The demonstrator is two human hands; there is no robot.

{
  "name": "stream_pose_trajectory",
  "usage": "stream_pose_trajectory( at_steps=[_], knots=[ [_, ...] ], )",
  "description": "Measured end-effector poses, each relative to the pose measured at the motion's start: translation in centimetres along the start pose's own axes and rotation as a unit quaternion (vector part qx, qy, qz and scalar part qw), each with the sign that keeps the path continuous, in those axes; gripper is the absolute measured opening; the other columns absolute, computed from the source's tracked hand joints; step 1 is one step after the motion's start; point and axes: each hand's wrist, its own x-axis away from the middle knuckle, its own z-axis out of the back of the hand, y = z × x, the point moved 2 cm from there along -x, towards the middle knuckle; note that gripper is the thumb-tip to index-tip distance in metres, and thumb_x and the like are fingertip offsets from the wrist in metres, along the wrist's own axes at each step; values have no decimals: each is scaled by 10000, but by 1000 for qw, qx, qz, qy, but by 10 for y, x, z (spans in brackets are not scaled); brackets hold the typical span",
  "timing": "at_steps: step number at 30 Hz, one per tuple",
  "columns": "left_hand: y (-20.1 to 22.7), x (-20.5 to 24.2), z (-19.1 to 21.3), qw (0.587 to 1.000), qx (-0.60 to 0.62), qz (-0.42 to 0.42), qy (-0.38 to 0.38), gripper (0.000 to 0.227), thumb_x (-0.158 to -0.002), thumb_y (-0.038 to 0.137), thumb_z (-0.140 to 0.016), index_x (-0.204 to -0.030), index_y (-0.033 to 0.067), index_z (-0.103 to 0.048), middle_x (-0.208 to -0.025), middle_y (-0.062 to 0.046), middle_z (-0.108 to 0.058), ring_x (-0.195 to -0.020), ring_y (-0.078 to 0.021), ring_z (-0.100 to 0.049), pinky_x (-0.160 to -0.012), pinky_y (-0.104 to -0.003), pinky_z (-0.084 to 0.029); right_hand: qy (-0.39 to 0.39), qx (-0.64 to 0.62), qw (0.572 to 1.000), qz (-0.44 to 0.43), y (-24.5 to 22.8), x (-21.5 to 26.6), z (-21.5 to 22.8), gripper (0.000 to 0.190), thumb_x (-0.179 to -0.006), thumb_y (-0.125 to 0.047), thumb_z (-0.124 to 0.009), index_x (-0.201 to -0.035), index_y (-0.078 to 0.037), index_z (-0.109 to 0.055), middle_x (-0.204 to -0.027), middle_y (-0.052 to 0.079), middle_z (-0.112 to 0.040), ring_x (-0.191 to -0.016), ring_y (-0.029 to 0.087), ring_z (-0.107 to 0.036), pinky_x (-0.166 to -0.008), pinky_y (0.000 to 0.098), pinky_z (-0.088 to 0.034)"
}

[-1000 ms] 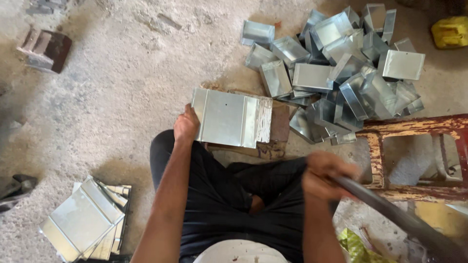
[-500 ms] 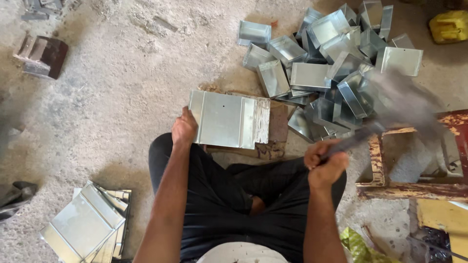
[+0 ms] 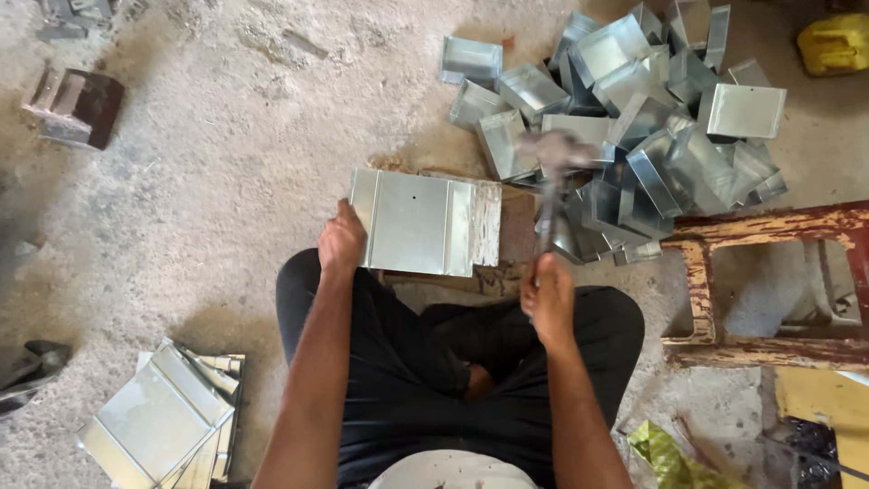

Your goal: The person sits cross-legged on the floor and uses a hammer to repeatedly strike a rectangular metal sheet placed on a wooden block. They adjust the sheet's position and orientation between strikes, working on a pile of similar metal pieces.

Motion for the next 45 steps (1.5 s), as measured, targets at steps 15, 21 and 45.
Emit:
stream_pose_trajectory(
  at_steps=[15,21,45],
  knots=[
    [11,-2,7,1000,-6,22,-13,412,-1059,340,-326,-1366,122,-492,-1034,-337,-696,-987,-552,-657,-904,-612,-502,8,111,992,57,21,-42,-4,542,-1096,-512,-441,-801,-62,-504,-577,2,-470,-427,91,-406,-387,271,-301],
    [-9,-11,-7,999,-11,26,-15,441,-1090,367,-280,-1359,132,-540,-1098,-353,-675,-1050,-556,-640,-948,-606,-499,25,369,886,280,62,-66,-11,601,-1203,-540,-424,-917,-50,-621,-692,-6,-563,-625,69,-540,-577,233,-399],
    [10,-4,7,999,-20,27,-33,371,-1088,289,-318,-1336,67,-481,-1007,-335,-704,-937,-525,-693,-851,-592,-548,32,215,972,90,98,-39,2,562,-1114,-550,-461,-834,-71,-547,-642,1,-489,-507,112,-466,-454,308,-381]
  ],
)
